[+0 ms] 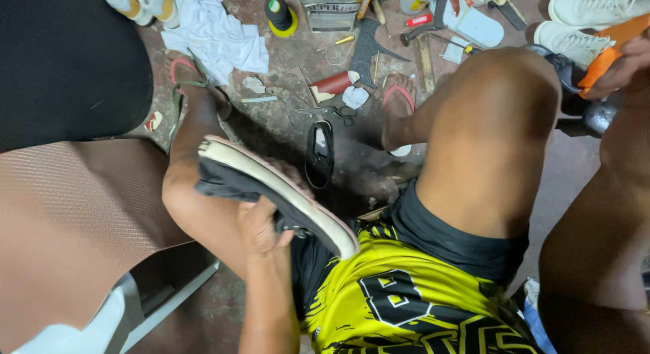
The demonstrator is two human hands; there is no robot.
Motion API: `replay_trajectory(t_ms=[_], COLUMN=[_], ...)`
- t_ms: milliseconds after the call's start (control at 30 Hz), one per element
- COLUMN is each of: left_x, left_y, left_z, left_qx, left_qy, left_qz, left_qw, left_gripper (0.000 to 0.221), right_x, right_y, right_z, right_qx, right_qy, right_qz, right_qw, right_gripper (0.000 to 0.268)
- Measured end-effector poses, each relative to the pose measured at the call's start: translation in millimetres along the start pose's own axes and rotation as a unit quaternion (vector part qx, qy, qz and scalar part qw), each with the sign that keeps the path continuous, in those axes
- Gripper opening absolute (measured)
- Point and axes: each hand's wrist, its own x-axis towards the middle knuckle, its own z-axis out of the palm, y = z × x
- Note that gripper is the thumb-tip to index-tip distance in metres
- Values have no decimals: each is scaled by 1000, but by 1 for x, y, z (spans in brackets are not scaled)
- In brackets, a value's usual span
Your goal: The person cuts a brown shoe insole with scissors, fits it into a black shoe, and then stitches around the edge of the shoe with a needle and thread.
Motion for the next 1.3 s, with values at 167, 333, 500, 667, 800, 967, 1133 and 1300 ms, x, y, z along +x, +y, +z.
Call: replay_trajectory(t_ms=[167,333,500,667,800,967,1133,1300], left_x=[23,41,55,78,85,86,84,72], left_y=[15,-6,-9,-12,-20,-21,-24,-39], left_z=[-8,-14,2,24,30,30,32,19], left_qx=[116,78,-15,-88,-129,-176,-127,-31], left_qy=[155,194,130,84,38,-4,19,167], left_qz=[12,-18,-72,-89,-74,-86,-98,-171], left_qw=[981,978,989,988,988,981,987,971], left_gripper=[36,36,32,33,27,26,28,36], right_x=[35,63,100,132,142,146,178,178], right_y=[97,202,255,315,352,361,353,313], right_z=[-24,20,81,147,184,216,226,185], right_qx=[27,-122,-251,-352,-397,-383,-312,-169], right_qy=[112,81,-55,-150,-185,-209,-180,-103], right_qz=[49,178,264,293,295,292,264,219], right_qw=[992,973,929,877,849,851,895,955], right_gripper=[18,17,15,13,12,10,9,8])
